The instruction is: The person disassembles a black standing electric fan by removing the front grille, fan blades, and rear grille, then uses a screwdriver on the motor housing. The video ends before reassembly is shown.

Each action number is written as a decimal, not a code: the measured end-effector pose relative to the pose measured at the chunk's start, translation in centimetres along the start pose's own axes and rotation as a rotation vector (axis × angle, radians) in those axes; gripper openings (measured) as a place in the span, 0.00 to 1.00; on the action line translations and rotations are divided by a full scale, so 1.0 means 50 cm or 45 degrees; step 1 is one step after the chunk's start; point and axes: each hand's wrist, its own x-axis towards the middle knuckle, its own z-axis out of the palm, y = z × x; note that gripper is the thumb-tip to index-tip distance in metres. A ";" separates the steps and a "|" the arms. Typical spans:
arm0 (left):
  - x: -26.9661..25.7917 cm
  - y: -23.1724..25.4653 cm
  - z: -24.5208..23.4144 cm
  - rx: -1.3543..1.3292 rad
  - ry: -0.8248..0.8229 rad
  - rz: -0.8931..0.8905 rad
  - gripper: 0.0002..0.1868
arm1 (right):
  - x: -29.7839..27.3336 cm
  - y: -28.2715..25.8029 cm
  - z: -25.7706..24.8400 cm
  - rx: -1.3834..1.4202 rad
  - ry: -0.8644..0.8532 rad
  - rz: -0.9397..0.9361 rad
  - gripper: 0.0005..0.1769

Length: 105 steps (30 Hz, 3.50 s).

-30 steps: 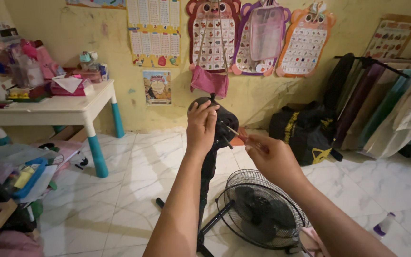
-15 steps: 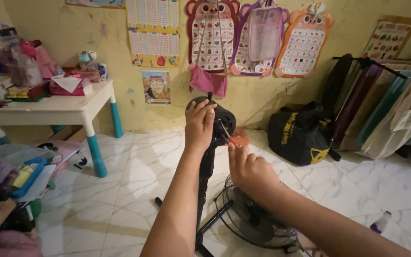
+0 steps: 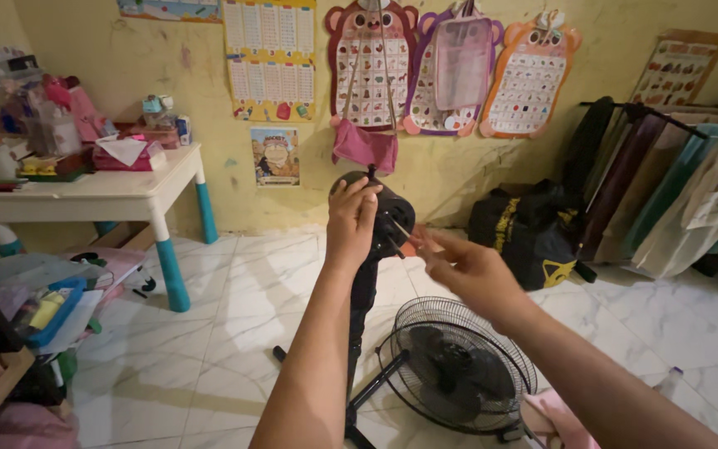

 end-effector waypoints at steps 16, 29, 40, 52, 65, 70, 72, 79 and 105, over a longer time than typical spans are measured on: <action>-0.004 -0.002 -0.006 0.021 -0.038 -0.057 0.16 | 0.026 -0.080 -0.019 0.320 -0.170 0.269 0.28; -0.001 0.007 -0.010 -0.006 -0.047 -0.012 0.16 | 0.001 -0.087 0.007 -0.536 0.030 -0.664 0.26; -0.004 0.007 -0.008 0.039 -0.026 -0.039 0.16 | -0.013 -0.069 0.025 -1.751 0.082 -0.597 0.45; 0.001 0.004 -0.010 0.055 -0.026 0.001 0.17 | -0.009 -0.053 0.018 -2.328 0.396 -1.145 0.24; 0.002 0.009 -0.015 -0.071 -0.064 -0.032 0.18 | -0.013 0.000 0.016 -0.509 0.161 -0.323 0.25; 0.005 0.012 -0.019 -0.078 -0.072 -0.060 0.18 | -0.015 0.096 0.034 0.472 0.063 -0.199 0.24; 0.002 0.016 -0.022 -0.085 -0.071 -0.063 0.18 | -0.022 0.138 0.045 0.707 0.106 -0.120 0.21; 0.008 0.033 -0.033 -0.155 -0.089 -0.056 0.17 | 0.049 0.220 0.090 0.911 0.157 -0.270 0.14; -0.004 0.074 -0.048 -0.030 -0.112 -0.067 0.16 | -0.001 0.196 0.104 0.765 -0.041 -0.381 0.41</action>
